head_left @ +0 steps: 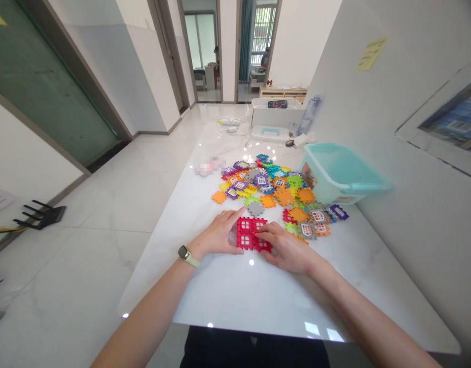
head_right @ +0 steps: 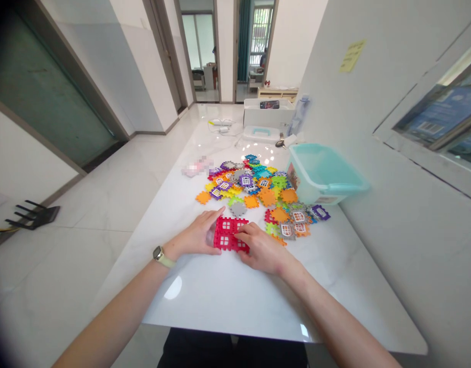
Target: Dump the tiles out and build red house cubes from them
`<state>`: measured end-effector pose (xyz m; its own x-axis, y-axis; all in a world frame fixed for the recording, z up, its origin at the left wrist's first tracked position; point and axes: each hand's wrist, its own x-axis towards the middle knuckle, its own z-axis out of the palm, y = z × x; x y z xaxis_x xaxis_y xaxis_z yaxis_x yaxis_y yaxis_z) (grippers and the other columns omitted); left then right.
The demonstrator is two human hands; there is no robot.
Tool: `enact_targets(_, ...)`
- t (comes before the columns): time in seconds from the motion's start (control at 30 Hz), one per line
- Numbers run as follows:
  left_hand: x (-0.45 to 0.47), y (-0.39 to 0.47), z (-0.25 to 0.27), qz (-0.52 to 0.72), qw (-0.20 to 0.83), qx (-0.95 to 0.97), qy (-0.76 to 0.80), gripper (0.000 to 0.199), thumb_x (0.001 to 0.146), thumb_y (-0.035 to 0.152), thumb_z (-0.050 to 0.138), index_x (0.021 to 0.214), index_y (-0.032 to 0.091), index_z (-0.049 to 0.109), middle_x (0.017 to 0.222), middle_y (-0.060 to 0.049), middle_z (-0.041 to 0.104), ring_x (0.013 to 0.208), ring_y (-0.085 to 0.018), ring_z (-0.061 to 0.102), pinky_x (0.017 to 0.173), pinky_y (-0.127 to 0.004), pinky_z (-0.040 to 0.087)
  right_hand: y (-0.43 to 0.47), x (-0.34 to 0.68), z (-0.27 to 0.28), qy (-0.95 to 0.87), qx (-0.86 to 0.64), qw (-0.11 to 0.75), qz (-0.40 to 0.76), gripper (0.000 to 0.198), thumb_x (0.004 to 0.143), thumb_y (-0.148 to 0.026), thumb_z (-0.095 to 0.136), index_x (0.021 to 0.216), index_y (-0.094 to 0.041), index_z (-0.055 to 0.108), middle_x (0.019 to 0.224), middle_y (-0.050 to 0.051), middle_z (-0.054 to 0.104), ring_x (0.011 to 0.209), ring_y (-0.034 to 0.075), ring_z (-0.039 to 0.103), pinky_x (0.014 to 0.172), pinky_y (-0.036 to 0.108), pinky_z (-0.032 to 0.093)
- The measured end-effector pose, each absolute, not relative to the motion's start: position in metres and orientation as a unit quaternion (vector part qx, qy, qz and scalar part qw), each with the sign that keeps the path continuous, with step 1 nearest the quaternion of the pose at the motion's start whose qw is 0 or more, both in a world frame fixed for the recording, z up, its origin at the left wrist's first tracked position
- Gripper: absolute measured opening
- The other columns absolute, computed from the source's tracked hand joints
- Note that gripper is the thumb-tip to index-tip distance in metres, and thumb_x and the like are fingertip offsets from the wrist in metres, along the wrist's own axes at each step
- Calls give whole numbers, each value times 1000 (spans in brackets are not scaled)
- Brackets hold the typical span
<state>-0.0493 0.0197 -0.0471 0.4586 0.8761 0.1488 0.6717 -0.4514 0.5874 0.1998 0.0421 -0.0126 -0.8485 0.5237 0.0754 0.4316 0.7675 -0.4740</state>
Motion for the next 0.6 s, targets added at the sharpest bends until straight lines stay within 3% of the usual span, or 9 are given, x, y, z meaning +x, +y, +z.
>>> enact_targets(0.6,-50,22,-52,226,229,820,473,127,52,49,87,154,26,14,139,-12,47,126,-33,44,107,-46,34,39,194,-6,-949,-260,49,174,16,88,-15,52,98,-16,65,104,11,58,100,24,53,87,38,49)
